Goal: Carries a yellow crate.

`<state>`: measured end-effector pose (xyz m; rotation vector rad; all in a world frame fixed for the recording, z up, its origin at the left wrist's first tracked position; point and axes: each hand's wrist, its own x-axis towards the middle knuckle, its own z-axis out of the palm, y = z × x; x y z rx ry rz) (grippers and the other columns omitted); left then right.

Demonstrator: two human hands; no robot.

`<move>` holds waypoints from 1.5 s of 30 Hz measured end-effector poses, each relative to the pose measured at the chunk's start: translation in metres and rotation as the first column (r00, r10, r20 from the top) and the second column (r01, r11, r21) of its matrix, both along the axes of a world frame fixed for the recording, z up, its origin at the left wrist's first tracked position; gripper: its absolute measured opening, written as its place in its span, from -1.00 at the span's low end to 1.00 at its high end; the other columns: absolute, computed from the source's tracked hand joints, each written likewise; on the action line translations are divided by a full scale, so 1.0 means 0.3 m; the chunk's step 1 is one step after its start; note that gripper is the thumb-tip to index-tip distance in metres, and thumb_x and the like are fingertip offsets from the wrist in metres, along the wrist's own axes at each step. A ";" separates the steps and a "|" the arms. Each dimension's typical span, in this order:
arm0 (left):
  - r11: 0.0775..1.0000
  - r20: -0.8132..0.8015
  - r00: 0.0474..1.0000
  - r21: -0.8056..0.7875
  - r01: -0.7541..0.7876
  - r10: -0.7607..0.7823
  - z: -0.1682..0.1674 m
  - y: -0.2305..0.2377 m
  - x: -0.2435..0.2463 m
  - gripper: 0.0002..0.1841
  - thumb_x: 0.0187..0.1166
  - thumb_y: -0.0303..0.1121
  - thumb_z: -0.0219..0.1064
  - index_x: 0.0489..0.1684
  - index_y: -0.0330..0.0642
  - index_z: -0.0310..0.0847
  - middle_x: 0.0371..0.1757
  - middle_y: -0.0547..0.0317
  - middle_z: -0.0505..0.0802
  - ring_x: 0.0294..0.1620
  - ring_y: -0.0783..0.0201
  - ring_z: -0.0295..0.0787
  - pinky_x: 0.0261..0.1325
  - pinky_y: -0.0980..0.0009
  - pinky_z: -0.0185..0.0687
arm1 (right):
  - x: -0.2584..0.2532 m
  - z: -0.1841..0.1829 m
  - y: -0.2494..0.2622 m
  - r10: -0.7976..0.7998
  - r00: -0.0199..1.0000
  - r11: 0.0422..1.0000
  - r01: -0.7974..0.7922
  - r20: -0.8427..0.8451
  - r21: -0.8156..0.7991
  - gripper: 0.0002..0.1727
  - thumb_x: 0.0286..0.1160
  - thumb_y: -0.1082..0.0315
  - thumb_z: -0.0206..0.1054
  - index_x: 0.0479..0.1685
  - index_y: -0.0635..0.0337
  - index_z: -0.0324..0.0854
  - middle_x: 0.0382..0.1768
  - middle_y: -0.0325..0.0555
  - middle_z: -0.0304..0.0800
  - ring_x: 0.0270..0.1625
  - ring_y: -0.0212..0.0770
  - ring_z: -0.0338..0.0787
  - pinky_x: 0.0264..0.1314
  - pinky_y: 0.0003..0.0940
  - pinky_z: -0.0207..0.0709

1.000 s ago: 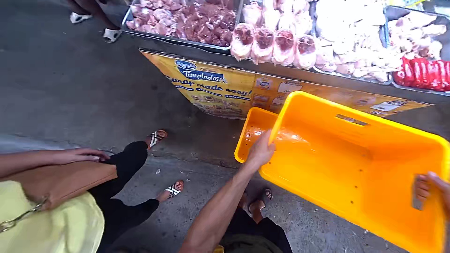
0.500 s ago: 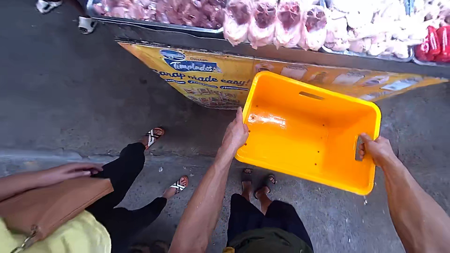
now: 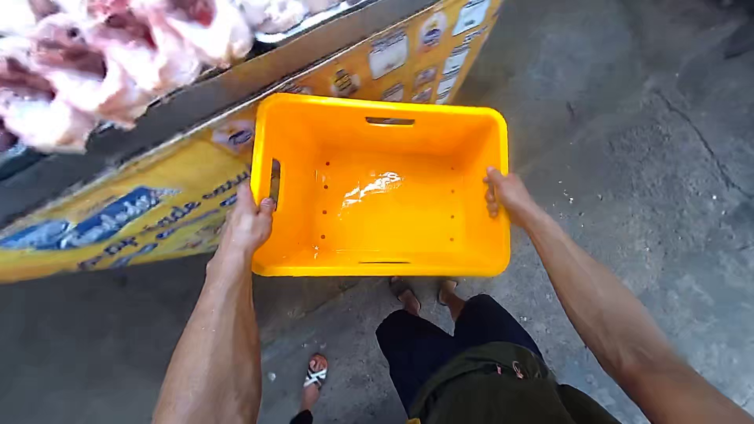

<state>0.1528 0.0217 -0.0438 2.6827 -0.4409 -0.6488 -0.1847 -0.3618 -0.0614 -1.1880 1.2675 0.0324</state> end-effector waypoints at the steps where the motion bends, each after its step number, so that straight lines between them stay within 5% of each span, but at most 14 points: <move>1: 0.998 0.000 0.998 0.014 0.058 -0.058 0.016 -0.083 0.014 -0.42 0.84 -0.13 0.06 0.81 0.01 0.02 0.25 -0.60 0.69 0.26 -0.65 0.63 0.18 -0.66 0.39 | -0.073 -0.012 0.002 -0.065 0.998 0.998 0.065 0.010 0.028 -0.38 0.79 -0.31 -0.06 0.23 0.10 0.46 -0.73 -0.26 0.38 -0.82 -0.30 0.42 -0.75 -0.33 0.52; 6: 0.932 0.025 0.933 0.059 0.358 -0.360 0.016 -0.449 0.048 -0.44 0.84 -0.14 0.07 0.78 -0.04 0.08 0.13 -0.65 0.71 0.12 -0.70 0.66 0.05 -0.68 0.41 | -0.358 -0.002 0.086 -0.416 0.909 0.906 0.415 -0.015 0.075 -0.49 0.89 -0.12 -0.06 0.18 0.21 0.43 -0.74 -0.22 0.40 -0.82 -0.26 0.48 -0.77 -0.28 0.58; 9: 0.838 -0.001 0.840 0.061 0.542 -0.543 -0.006 -0.677 0.050 -0.45 0.83 -0.15 0.10 0.76 -0.01 0.09 0.16 -0.57 0.72 0.17 -0.58 0.68 0.14 -0.60 0.44 | -0.489 0.009 0.167 -0.595 0.802 0.797 0.598 -0.055 0.090 -0.53 0.89 -0.08 -0.03 0.16 0.22 0.41 -0.75 -0.22 0.36 -0.84 -0.25 0.47 -0.79 -0.25 0.59; 15: 0.663 -0.022 0.667 0.085 0.744 -0.745 0.061 -0.937 -0.207 -0.43 0.81 -0.13 0.14 0.77 0.01 0.10 0.20 -0.61 0.70 0.22 -0.61 0.66 0.15 -0.62 0.42 | -0.776 -0.057 0.407 -0.812 0.580 0.575 0.814 -0.064 0.088 -0.51 0.90 -0.06 -0.03 0.13 0.25 0.44 -0.77 -0.21 0.37 -0.86 -0.23 0.46 -0.81 -0.21 0.57; 19: 0.614 -0.027 0.619 0.094 0.783 -0.785 0.145 -0.920 -0.477 -0.37 0.81 -0.17 0.12 0.85 -0.03 0.02 0.24 -0.59 0.70 0.24 -0.60 0.66 0.19 -0.58 0.45 | -1.001 -0.148 0.488 -0.850 0.521 0.508 0.850 -0.079 0.138 -0.50 0.88 -0.11 -0.03 -0.03 0.20 0.45 -0.78 -0.24 0.34 -0.85 -0.24 0.42 -0.77 -0.20 0.56; 26: 0.638 0.059 0.638 0.161 0.753 -0.768 0.193 -0.779 -0.845 -0.35 0.80 -0.19 0.12 0.87 -0.01 0.00 0.11 -0.55 0.77 0.12 -0.58 0.73 0.09 -0.52 0.52 | -1.309 -0.304 0.559 -0.839 0.544 0.528 0.817 -0.005 0.233 -0.48 0.86 -0.15 -0.03 -0.04 0.19 0.46 -0.76 -0.22 0.36 -0.84 -0.22 0.44 -0.74 -0.20 0.58; 32: 0.661 0.080 0.658 0.158 0.734 -0.749 0.122 -0.710 -1.048 -0.36 0.80 -0.23 0.13 0.86 -0.05 0.00 0.16 -0.51 0.77 0.16 -0.52 0.74 0.17 -0.47 0.54 | -1.514 -0.359 0.580 -0.836 0.548 0.535 0.803 0.027 0.264 -0.47 0.87 -0.15 -0.04 -0.01 0.20 0.46 -0.73 -0.21 0.37 -0.84 -0.23 0.42 -0.76 -0.24 0.55; 42: 0.580 -0.056 0.610 0.252 0.774 -0.790 0.044 -0.821 -1.483 -0.38 0.83 -0.14 0.06 0.88 0.10 -0.02 0.21 -0.38 0.79 0.23 -0.41 0.75 0.26 -0.37 0.57 | -1.899 -0.505 0.695 -0.899 0.437 0.423 0.873 -0.006 0.243 -0.44 0.86 -0.17 -0.03 -0.08 0.22 0.50 -0.78 -0.20 0.38 -0.85 -0.22 0.43 -0.77 -0.21 0.54; 45: 0.594 -0.041 0.634 0.308 0.744 -0.773 0.047 -0.836 -1.569 -0.38 0.84 -0.12 0.03 0.89 0.10 -0.02 0.23 -0.40 0.78 0.27 -0.41 0.73 0.31 -0.33 0.56 | -1.955 -0.529 0.698 -0.898 0.435 0.436 0.865 0.062 0.249 -0.42 0.88 -0.16 -0.09 0.02 0.23 0.52 -0.76 -0.21 0.39 -0.85 -0.25 0.42 -0.81 -0.24 0.51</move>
